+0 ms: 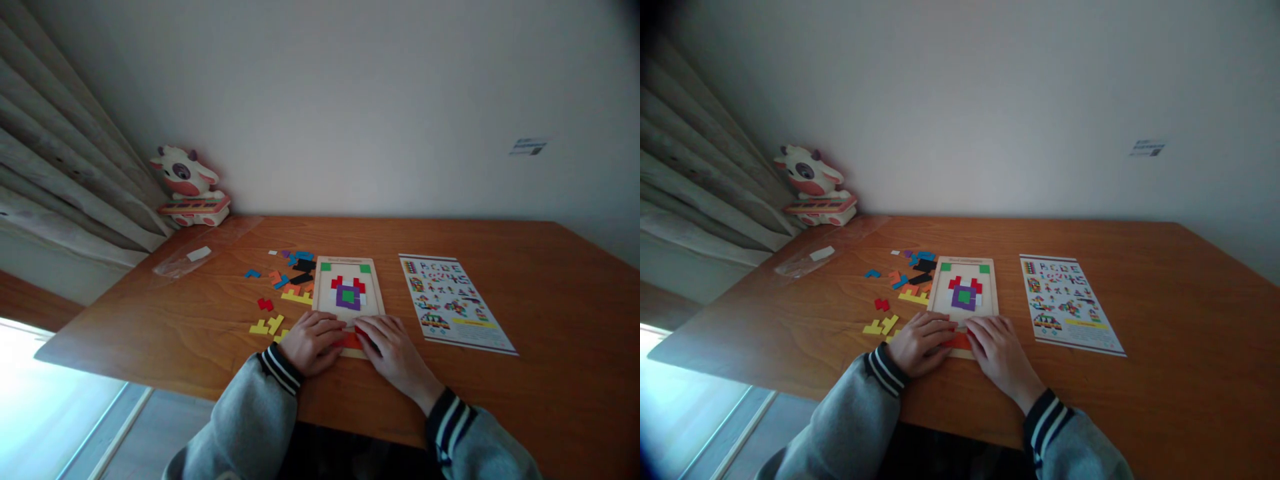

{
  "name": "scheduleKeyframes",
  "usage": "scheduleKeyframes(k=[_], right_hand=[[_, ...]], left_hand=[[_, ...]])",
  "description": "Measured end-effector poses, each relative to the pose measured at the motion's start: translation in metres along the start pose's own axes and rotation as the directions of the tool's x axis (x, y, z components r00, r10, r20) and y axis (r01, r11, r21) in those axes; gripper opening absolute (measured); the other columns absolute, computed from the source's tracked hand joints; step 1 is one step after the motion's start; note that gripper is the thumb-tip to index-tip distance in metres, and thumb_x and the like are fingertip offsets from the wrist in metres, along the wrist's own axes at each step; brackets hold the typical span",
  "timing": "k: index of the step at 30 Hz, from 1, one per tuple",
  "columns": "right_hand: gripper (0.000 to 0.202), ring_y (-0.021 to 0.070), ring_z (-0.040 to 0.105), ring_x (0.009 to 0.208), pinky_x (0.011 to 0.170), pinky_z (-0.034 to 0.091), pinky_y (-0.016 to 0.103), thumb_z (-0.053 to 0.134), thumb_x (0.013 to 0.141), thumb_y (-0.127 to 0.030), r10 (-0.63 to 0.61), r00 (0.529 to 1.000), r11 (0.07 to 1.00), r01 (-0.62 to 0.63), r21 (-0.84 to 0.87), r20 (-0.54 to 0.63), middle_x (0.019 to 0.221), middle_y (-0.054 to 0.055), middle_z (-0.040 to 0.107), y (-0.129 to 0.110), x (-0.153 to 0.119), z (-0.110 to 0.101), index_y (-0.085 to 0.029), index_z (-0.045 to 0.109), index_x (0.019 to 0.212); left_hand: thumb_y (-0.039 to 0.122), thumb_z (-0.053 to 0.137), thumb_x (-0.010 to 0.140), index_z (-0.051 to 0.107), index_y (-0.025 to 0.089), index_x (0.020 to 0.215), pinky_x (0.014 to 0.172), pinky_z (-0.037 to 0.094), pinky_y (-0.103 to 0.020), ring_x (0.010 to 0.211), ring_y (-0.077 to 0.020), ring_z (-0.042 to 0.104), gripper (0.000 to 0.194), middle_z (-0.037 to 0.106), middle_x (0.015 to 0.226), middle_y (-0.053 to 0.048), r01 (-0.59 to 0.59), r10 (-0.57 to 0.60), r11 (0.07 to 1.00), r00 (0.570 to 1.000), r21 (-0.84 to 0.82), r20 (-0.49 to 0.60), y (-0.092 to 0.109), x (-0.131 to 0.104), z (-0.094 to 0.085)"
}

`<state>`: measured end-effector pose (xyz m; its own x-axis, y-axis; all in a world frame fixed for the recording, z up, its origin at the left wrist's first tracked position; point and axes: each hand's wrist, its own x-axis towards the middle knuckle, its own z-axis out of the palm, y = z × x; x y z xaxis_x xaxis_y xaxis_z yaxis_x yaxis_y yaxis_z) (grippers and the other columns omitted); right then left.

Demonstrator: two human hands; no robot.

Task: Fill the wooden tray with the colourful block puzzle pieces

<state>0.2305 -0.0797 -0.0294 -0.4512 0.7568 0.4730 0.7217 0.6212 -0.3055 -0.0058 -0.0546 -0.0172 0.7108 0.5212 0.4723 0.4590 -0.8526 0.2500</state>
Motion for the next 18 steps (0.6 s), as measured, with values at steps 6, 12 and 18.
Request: scheduleKeyframes(k=[6,12,18], right_hand=[[0.023,0.0231,0.064,0.098,0.089,0.046,0.043,0.051,0.097,-0.017,-0.036,0.999,0.999,0.036,-0.007,-0.007,0.110,0.006,0.072,-0.0010,-0.0035,-0.0043,-0.022,0.069,0.111],[0.023,0.0230,0.064,0.097,0.088,0.047,0.042,0.051,0.098,-0.018,-0.022,1.000,1.000,0.021,-0.022,-0.019,0.110,0.007,0.073,-0.0021,-0.0034,-0.0041,-0.020,0.068,0.112],[0.023,0.0239,0.064,0.097,0.087,0.048,0.042,0.055,0.095,-0.018,-0.053,0.999,0.997,0.052,-0.058,-0.004,0.112,0.008,0.071,-0.0022,-0.0030,-0.0044,-0.020,0.068,0.113]], left_hand=[[0.034,0.056,0.093,0.064,0.018,0.122,0.097,0.049,-0.044,0.113,-0.0266,0.060,0.034,0.069,0.125,-0.007,-0.027,0.026,1.000,0.996,0.012,0.080,0.0029,0.0027,0.0052],[0.032,0.056,0.093,0.066,0.018,0.117,0.096,0.050,-0.042,0.109,-0.0251,0.063,0.030,0.071,0.118,-0.008,-0.010,0.012,0.999,0.998,-0.032,0.064,0.0024,0.0027,0.0036],[0.029,0.056,0.094,0.065,0.017,0.117,0.093,0.053,-0.038,0.105,-0.0221,0.066,0.028,0.071,0.118,-0.008,-0.021,0.024,0.995,0.999,-0.096,0.029,0.0025,0.0028,0.0011]])
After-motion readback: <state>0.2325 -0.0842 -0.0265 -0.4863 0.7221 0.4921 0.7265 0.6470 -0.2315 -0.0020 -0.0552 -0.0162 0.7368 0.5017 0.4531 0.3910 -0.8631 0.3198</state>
